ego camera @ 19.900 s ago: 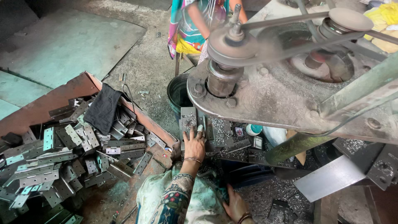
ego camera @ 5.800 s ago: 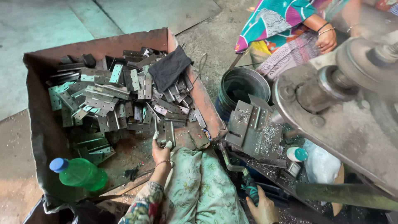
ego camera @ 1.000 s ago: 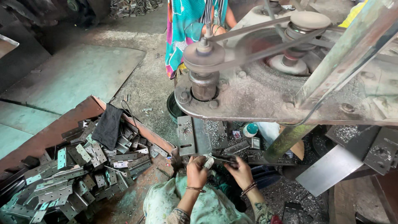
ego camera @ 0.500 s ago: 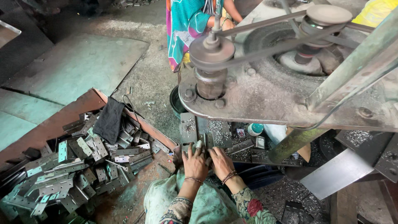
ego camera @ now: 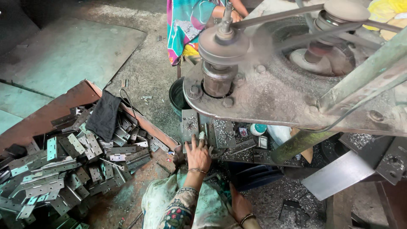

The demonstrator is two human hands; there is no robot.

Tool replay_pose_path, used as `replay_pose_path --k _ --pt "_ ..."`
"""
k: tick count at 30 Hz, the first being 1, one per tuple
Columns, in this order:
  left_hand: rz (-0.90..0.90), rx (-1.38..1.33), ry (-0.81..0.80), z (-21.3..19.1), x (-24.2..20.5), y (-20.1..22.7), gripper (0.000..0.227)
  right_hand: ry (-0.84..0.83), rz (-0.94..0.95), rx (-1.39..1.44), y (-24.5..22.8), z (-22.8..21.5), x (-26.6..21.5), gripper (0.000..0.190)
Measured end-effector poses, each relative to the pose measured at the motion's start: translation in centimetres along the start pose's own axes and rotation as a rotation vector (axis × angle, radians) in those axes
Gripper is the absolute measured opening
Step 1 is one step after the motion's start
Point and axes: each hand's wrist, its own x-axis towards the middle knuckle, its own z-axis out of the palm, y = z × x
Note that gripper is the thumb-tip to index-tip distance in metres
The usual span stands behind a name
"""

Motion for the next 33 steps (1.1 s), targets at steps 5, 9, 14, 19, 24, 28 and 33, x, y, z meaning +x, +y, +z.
replay_pose_path --k 5,9,14,19,24,28,33 --pt "0.023 -0.014 0.048 -0.6 -0.2 -0.7 0.040 0.077 -0.255 0.226 1.6 0.2 0.6 0.104" --pt "0.005 0.034 -0.077 -0.1 1.0 -0.6 0.040 -0.012 -0.105 0.078 1.4 -2.0 -0.4 0.097" --pt "0.015 0.088 -0.045 0.3 2.8 -0.6 0.041 -0.090 0.017 0.084 1.1 -0.5 -0.7 0.089" --pt "0.015 0.057 -0.010 0.1 1.9 -0.8 0.040 -0.048 0.022 0.089 3.2 3.1 0.8 0.086" --pt "0.006 0.083 -0.059 -0.7 2.2 -0.4 0.040 0.090 -0.067 0.103 3.5 3.5 1.3 0.082" --pt "0.000 0.132 -0.023 -1.1 2.2 -0.2 0.043 0.069 -0.058 0.117 2.2 1.3 0.0 0.083" --pt "-0.023 0.193 -0.183 -1.2 3.2 -0.5 0.041 0.040 -0.078 0.127 1.5 -1.9 -0.4 0.081"
